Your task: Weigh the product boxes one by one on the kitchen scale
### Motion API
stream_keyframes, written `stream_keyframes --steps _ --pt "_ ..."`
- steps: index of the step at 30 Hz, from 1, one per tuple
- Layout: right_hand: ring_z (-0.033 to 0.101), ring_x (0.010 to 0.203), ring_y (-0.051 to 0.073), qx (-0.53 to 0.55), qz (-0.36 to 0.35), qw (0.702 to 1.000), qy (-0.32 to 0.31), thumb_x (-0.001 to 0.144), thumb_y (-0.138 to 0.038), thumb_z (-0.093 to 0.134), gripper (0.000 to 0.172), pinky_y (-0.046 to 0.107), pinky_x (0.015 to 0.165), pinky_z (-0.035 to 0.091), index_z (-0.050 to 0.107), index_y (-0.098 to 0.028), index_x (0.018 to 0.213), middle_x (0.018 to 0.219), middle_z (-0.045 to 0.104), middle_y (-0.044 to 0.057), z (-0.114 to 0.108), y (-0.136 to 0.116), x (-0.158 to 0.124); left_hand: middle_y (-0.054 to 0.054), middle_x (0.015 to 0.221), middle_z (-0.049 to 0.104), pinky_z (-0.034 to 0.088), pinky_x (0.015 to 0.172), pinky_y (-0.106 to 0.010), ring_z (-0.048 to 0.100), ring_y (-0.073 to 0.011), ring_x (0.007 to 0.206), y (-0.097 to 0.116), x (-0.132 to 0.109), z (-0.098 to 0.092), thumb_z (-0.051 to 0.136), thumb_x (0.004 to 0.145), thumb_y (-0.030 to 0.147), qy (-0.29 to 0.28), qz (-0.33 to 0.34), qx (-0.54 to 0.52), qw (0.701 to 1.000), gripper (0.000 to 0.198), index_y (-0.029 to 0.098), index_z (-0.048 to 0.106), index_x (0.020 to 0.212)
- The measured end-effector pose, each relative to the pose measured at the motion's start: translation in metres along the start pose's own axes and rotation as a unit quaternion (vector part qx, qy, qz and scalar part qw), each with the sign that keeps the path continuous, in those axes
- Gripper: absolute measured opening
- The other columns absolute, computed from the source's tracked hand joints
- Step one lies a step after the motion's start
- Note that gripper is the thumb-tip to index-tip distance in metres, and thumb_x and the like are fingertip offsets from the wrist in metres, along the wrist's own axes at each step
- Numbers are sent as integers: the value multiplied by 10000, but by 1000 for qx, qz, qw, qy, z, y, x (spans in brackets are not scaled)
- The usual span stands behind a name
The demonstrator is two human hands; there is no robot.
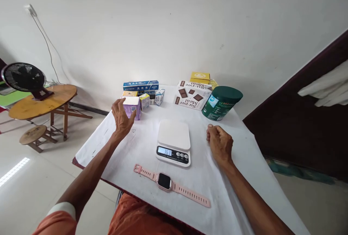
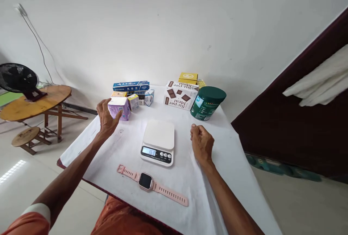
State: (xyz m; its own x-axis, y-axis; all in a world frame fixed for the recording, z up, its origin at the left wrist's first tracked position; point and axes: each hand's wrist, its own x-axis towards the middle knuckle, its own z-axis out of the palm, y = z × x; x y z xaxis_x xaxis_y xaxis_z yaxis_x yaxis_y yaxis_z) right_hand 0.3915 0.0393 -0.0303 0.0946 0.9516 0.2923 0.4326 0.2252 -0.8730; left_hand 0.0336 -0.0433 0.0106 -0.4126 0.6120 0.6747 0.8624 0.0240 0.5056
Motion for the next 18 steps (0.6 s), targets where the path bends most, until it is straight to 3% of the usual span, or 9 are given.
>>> stream_keyframes --steps 4,7,10,14,18 --pt "500 502 159 35 30 999 -15 887 -550 546 407 310 535 413 501 -258 608 537 536 -9 5 14 5 -260 1572 324 288 1211 -673 312 -447 1508 -3 7 26 862 751 417 11 -124 21 992 1022 189 254 1540" --pt "511 519 154 45 29 998 -25 881 -530 547 391 301 546 418 502 -254 608 555 543 -8 3 15 2 -277 1560 341 291 1187 -719 321 -472 1511 -1 13 43 884 714 414 0 -185 2 983 1112 215 187 1556" --pt "535 540 155 61 19 997 -34 886 -546 555 400 300 566 435 503 -249 624 590 568 -4 2 16 2 -281 1547 370 327 1182 -712 324 -474 1524 2 19 48 878 707 360 8 -208 2 978 1119 208 164 1555" --pt "539 545 161 59 7 998 -36 897 -573 548 421 307 573 435 500 -248 633 598 578 -1 4 19 4 -263 1546 389 378 1232 -582 414 -389 1495 5 24 23 860 733 328 20 -202 0 979 1020 160 222 1511" --pt "516 569 158 43 -8 998 -36 919 -574 519 439 310 595 405 485 -247 629 589 567 1 5 20 7 -223 1501 440 407 1237 -523 475 -357 1445 22 26 -15 858 765 440 51 -122 -12 991 973 130 280 1485"
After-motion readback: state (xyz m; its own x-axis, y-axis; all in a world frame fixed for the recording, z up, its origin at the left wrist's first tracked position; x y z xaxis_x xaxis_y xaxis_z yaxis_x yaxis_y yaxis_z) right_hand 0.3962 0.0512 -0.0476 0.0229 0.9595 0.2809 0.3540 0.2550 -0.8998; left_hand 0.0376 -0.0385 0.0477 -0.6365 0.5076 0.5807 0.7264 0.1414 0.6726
